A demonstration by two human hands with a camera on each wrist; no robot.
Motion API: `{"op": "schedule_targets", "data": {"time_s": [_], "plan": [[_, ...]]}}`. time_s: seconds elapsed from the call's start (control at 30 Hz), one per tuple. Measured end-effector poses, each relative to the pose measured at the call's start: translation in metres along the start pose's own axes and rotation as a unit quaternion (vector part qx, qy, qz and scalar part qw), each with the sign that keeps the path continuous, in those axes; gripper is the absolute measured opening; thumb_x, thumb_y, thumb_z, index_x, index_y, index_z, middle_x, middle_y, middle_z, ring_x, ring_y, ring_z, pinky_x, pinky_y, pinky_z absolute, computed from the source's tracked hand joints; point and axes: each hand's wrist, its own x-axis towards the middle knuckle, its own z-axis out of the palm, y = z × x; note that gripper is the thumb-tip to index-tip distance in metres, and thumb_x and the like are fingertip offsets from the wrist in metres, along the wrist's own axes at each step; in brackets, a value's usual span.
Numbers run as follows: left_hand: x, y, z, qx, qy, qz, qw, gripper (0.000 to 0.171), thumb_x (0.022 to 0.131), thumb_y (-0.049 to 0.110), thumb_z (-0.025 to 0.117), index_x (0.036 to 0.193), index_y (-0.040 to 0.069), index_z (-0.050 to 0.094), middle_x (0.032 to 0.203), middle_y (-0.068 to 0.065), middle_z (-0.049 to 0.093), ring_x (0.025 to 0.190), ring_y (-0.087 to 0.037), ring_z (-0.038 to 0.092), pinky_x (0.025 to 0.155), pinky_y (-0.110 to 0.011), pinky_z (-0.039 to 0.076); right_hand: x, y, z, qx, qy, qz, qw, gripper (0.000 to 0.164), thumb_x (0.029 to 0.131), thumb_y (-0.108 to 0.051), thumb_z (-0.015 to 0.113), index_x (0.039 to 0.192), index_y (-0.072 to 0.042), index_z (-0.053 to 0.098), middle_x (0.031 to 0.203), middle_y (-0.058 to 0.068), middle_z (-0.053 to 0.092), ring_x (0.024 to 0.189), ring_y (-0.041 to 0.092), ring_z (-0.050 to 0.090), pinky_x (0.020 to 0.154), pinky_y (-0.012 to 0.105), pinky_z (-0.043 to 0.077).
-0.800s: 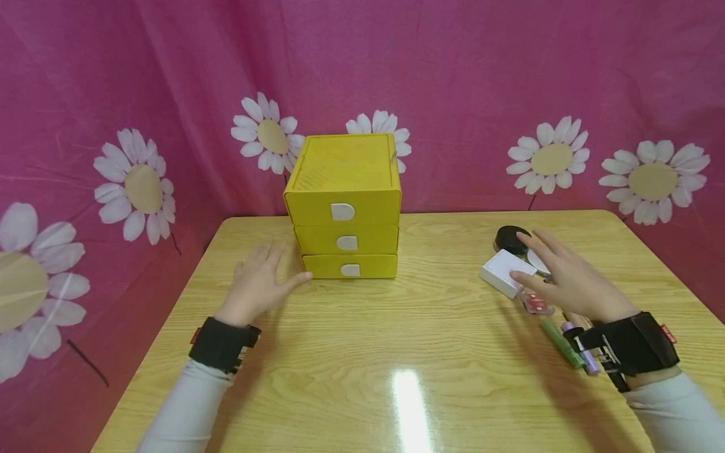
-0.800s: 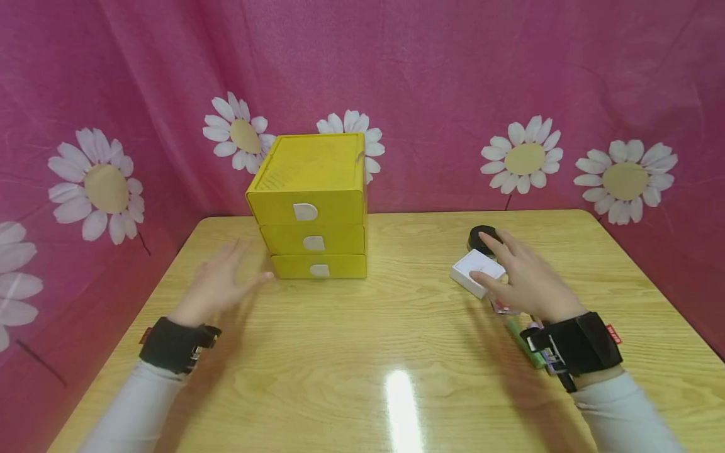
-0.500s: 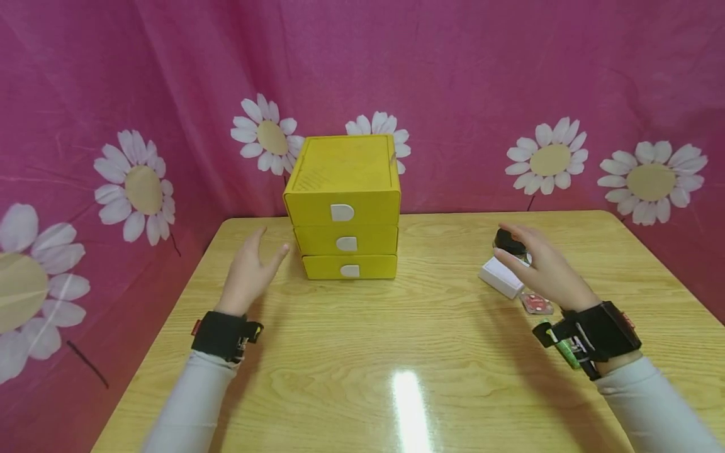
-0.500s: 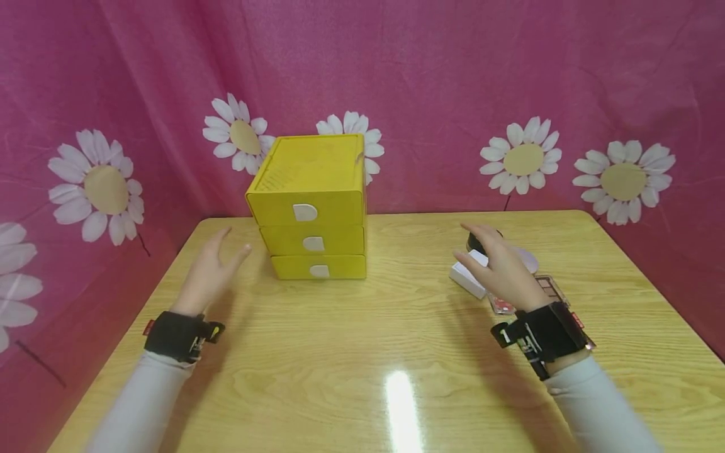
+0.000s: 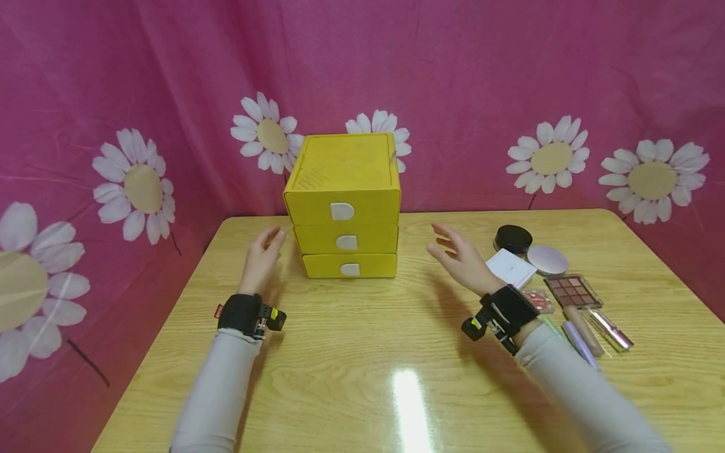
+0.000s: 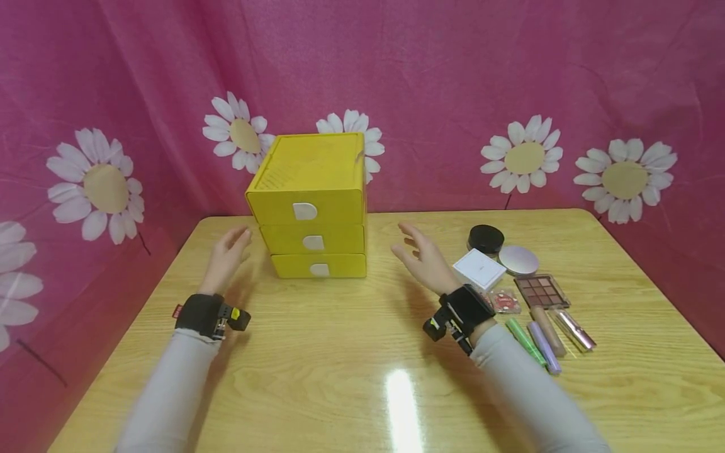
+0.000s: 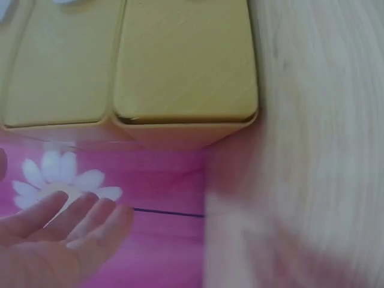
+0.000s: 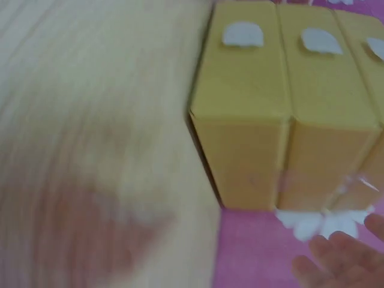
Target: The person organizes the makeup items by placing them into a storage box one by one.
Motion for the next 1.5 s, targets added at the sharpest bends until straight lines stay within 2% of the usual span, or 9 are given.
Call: {"op": "schedule_targets", "data": {"time_s": [0.17,0.33,0.5,0.7,0.83,1.03,1.27,1.5], "plan": [[0.007,-0.011,0.008,-0.099,-0.023,-0.047,0.9937,0.052,0.099,0.029,0.039,0.14,-0.002,0.03,0.14,-0.022,0.035,0.128,-0.034,0.034,0.102,-0.046,0.035,0.011,0.011,0.025,0.036,-0.017,0.008,0.999,0.054,0.097,-0.016,0.047,0.143,0.001,0.023,0.146,0.022,0.025,0.127,0.042,0.032,0.103,0.049,0.032],[0.01,-0.02,0.013,-0.161,-0.038,-0.077,0.9833,0.052,0.1,0.027,0.037,0.142,-0.002,0.026,0.143,-0.023,0.031,0.13,-0.036,0.031,0.105,-0.047,0.03,0.018,0.019,0.043,0.059,-0.021,0.018,0.998,0.055,0.097,-0.019,0.046,0.144,-0.003,0.021,0.145,0.024,0.026,0.127,0.041,0.034,0.103,0.05,0.031],[0.011,-0.025,0.022,-0.177,-0.051,-0.106,0.9771,0.051,0.1,0.026,0.035,0.143,0.001,0.024,0.144,-0.021,0.03,0.129,-0.034,0.033,0.105,-0.046,0.03,0.021,0.025,0.056,0.065,-0.015,0.025,0.997,0.056,0.098,-0.022,0.043,0.146,-0.006,0.018,0.144,0.024,0.028,0.128,0.039,0.034,0.104,0.048,0.03],[0.01,-0.028,0.029,-0.213,-0.069,-0.113,0.968,0.048,0.101,0.024,0.031,0.144,0.003,0.023,0.141,-0.022,0.033,0.127,-0.033,0.037,0.104,-0.044,0.032,0.021,0.014,0.068,0.084,0.001,0.041,0.996,0.053,0.099,-0.022,0.04,0.146,-0.007,0.019,0.148,0.018,0.023,0.134,0.031,0.024,0.108,0.043,0.024],[0.011,-0.031,0.031,-0.225,-0.072,-0.117,0.9647,0.048,0.101,0.028,0.032,0.143,0.004,0.028,0.14,-0.02,0.036,0.126,-0.03,0.038,0.104,-0.041,0.033,0.022,0.019,0.077,0.08,0.033,0.033,0.996,0.051,0.1,-0.022,0.039,0.145,-0.007,0.022,0.148,0.014,0.025,0.134,0.029,0.026,0.108,0.041,0.026],[0.01,-0.032,0.031,-0.229,-0.079,-0.118,0.963,0.052,0.1,0.035,0.035,0.143,0.005,0.029,0.142,-0.016,0.035,0.128,-0.027,0.037,0.105,-0.04,0.032,0.022,0.02,0.085,0.073,0.076,0.025,0.994,0.049,0.099,-0.018,0.041,0.143,-0.002,0.027,0.145,0.018,0.03,0.13,0.033,0.033,0.105,0.042,0.03],[0.009,-0.031,0.033,-0.248,-0.078,-0.115,0.9586,0.051,0.1,0.033,0.034,0.141,0.003,0.031,0.141,-0.018,0.036,0.127,-0.028,0.037,0.105,-0.04,0.032,0.024,0.02,0.09,0.045,0.118,0.017,0.992,0.045,0.097,-0.014,0.046,0.139,-0.002,0.035,0.14,0.017,0.038,0.118,0.033,0.048,0.098,0.041,0.04],[0.007,-0.03,0.032,-0.228,-0.078,-0.11,0.9642,0.054,0.098,0.038,0.036,0.142,0.007,0.031,0.142,-0.015,0.037,0.128,-0.025,0.037,0.105,-0.04,0.031,0.026,0.019,0.092,0.013,0.154,0.021,0.988,0.041,0.095,-0.014,0.05,0.135,-0.005,0.042,0.134,0.015,0.045,0.113,0.032,0.052,0.093,0.041,0.044]]}}
